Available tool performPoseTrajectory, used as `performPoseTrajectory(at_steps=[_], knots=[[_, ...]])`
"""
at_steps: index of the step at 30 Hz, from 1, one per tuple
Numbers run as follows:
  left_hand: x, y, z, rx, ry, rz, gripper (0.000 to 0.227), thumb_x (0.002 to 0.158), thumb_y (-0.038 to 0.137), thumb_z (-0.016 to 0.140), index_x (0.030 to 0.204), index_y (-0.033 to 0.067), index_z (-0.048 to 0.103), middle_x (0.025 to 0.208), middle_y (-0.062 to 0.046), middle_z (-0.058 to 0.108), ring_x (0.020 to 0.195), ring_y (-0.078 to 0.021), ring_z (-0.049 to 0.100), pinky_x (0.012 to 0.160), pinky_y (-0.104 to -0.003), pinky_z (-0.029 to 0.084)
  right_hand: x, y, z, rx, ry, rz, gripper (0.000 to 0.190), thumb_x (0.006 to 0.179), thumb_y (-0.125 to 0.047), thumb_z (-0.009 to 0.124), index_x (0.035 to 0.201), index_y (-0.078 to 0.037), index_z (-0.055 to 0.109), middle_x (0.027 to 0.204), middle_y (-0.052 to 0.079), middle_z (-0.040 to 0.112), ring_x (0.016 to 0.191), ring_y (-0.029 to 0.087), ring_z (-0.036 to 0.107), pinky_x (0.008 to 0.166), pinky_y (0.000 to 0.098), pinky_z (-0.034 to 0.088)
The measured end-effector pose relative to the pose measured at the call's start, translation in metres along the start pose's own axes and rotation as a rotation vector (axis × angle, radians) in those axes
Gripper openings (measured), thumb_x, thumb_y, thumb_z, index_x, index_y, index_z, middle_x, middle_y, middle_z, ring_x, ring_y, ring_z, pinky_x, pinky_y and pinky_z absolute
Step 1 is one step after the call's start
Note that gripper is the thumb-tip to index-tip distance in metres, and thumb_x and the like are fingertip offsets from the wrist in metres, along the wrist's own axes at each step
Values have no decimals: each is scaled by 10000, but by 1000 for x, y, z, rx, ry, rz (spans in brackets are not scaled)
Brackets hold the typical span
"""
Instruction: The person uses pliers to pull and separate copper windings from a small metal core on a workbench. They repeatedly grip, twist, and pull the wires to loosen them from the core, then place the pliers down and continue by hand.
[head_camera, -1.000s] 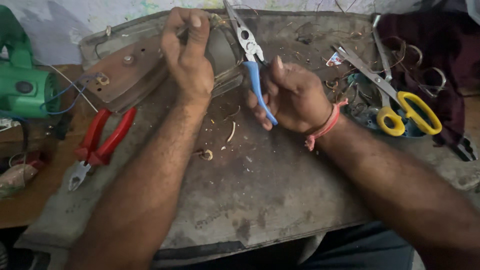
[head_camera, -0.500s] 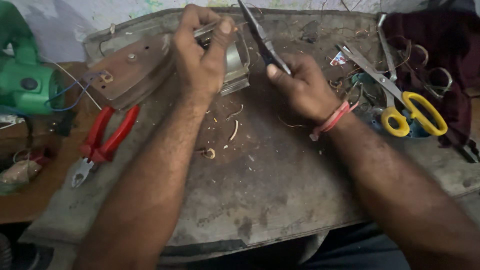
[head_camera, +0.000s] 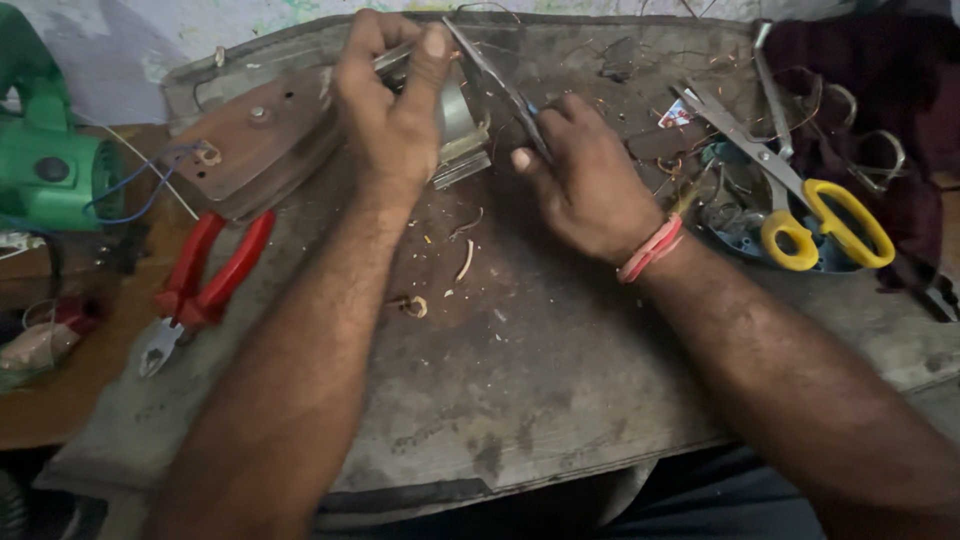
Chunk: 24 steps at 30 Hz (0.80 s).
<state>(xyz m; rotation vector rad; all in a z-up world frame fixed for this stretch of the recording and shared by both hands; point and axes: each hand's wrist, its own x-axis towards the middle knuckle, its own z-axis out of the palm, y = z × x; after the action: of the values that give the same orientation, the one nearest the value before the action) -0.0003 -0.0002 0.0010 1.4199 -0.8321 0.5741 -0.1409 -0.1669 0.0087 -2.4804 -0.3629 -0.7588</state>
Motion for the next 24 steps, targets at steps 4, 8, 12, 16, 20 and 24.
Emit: performPoseTrajectory(at_steps=[4, 8, 12, 16, 20, 24], knots=[[-2, 4, -8, -39, -46, 6, 341, 1060, 351, 713, 1015, 26, 621, 916, -31, 700, 883, -130, 664, 838, -304, 538, -2, 1, -3, 331, -119, 316, 261, 1058, -245, 604, 1090, 12, 638, 804, 193, 606, 715, 282, 570, 700, 419, 499], [-1, 3, -4, -35, 21, 27, 320, 1080, 330, 716, 1015, 26, 638, 932, -36, 687, 859, -123, 644, 809, -280, 524, -1, 7, -2, 1122, -197, 481, 346, 1119, -279, 499, 922, -11, 596, 851, 199, 608, 639, 233, 546, 550, 391, 420], [-2, -4, 5, -220, 77, -15, 330, 1091, 338, 691, 987, 34, 613, 922, -2, 660, 862, -100, 621, 821, -276, 533, -4, 13, 4, 1564, -235, 409, 397, 1148, -330, 466, 885, -39, 528, 991, 200, 667, 767, 264, 607, 622, 397, 487], [-5, -8, 4, -309, 103, -76, 333, 1088, 334, 681, 965, 35, 604, 839, 30, 595, 788, -76, 510, 754, -255, 427, -7, 15, 8, 1668, -264, 474, 432, 1147, -380, 429, 882, -51, 520, 1004, 220, 671, 790, 297, 625, 645, 418, 515], [-5, -11, 6, -423, 125, -69, 344, 1085, 327, 700, 952, 25, 600, 802, 28, 560, 767, -82, 463, 736, -259, 380, -8, 16, 12, 1773, -290, 410, 445, 1148, -389, 423, 885, -45, 526, 1030, 227, 675, 832, 309, 638, 666, 427, 523], [-4, -15, 7, -381, 127, -46, 372, 1076, 375, 705, 972, 27, 623, 876, 7, 614, 834, -96, 537, 807, -265, 442, -7, 17, 13, 1754, -284, 409, 445, 1146, -389, 428, 885, -43, 528, 1025, 224, 680, 827, 304, 638, 671, 423, 530]])
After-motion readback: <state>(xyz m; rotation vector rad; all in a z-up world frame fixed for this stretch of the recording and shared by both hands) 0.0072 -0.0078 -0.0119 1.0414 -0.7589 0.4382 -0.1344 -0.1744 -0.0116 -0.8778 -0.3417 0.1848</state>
